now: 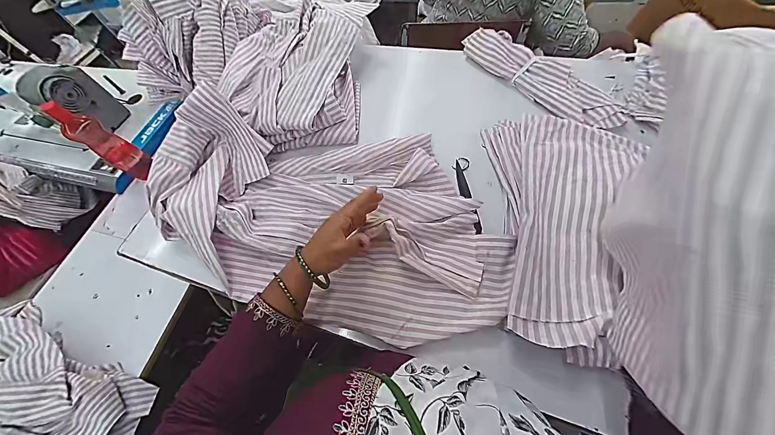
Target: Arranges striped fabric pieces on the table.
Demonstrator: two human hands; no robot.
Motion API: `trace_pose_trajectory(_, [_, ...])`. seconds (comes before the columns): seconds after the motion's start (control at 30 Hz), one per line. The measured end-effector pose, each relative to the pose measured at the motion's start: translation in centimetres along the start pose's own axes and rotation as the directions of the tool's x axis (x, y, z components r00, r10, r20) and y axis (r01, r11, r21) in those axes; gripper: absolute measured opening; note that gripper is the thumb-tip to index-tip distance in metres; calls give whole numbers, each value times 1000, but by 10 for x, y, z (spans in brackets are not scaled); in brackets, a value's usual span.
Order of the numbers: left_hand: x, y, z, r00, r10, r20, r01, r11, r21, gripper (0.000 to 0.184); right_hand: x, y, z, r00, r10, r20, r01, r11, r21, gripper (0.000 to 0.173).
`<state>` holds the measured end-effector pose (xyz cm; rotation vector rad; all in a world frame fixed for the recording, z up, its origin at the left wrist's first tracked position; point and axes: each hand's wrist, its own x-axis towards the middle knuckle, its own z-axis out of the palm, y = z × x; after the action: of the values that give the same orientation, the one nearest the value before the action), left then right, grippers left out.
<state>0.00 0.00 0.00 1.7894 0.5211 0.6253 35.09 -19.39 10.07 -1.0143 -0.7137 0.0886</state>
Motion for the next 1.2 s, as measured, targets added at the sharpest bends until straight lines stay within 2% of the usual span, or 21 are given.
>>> trace_pose_trajectory(0.03, [-6,10,-6,999,-12,-44,6,989,-146,131,-31,-16,47,983,141,118,-137,990,-41,22])
trace_pose_trajectory(0.07, [-12,21,-14,998,-28,-50,14,965,-263,130,-59,-22,84,925,235,298,-234,971,-38,24])
trace_pose_trajectory(0.1, [-18,30,-24,999,-21,-36,7,937,-350,126,-83,-11,111,808,237,539,-297,955,24,22])
trace_pose_trajectory(0.13, [-24,38,-36,1000,0,-25,-10,910,-414,115,-104,4,132,639,185,747,-336,940,55,20])
trace_pose_trajectory(0.17, [-31,42,-49,999,15,-46,-34,892,-451,95,-122,16,152,458,124,880,-320,947,33,27])
trace_pose_trajectory(0.2, [-40,45,-61,993,-17,-120,-40,888,-458,59,-138,23,169,338,64,939,-252,967,25,32])
trace_pose_trajectory(0.23, [-45,51,-70,947,-154,-283,30,917,-399,23,-150,29,181,301,14,954,-175,984,40,33])
trace_pose_trajectory(0.3, [-46,52,-95,772,-362,-522,265,930,-254,18,-163,46,190,382,19,924,-29,1000,-8,30])
trace_pose_trajectory(0.37, [-50,39,-130,698,-413,-585,426,896,-126,16,-167,72,188,466,180,866,123,956,-265,30])
trace_pose_trajectory(0.4, [-52,31,-150,690,-426,-585,491,869,-54,20,-166,85,183,438,314,843,188,884,-427,38])
trace_pose_trajectory(0.47, [-55,10,-187,682,-485,-547,621,779,84,36,-169,108,173,320,577,752,316,683,-659,66])
trace_pose_trajectory(0.5, [-55,-2,-200,670,-510,-540,679,715,167,46,-171,115,170,275,665,694,389,583,-713,77])
trace_pose_trajectory(0.57, [-54,-19,-214,653,-483,-583,744,552,376,73,-177,118,167,273,723,634,454,485,-748,85])
trace_pose_trajectory(0.6, [-54,-21,-211,674,-404,-618,731,486,479,82,-180,119,166,287,721,631,460,475,-751,86])
trace_pose_trajectory(0.67, [-48,-20,-193,802,-179,-570,582,449,678,83,-183,121,164,322,700,637,465,470,-751,85])
trace_pose_trajectory(0.73, [-40,-25,-168,923,-55,-380,354,501,789,78,-186,122,162,350,677,647,472,470,-746,84])
trace_pose_trajectory(0.77, [-37,-30,-153,959,-76,-273,272,515,813,79,-186,121,161,365,658,659,478,475,-739,83])
trace_pose_trajectory(0.87, [-28,-50,-124,954,-294,-61,195,449,872,75,-189,124,159,400,606,687,509,477,-717,85])
trace_pose_trajectory(0.97, [-25,-64,-124,952,-304,-29,156,402,902,80,-191,127,157,432,569,700,525,473,-708,85])
trace_pose_trajectory(1.07, [-27,-64,-126,953,-303,-30,154,394,906,94,-195,128,153,479,547,687,533,440,-722,91])
trace_pose_trajectory(1.2, [-26,-61,-127,946,-323,-28,164,405,900,109,-188,124,145,519,595,614,509,362,-781,97])
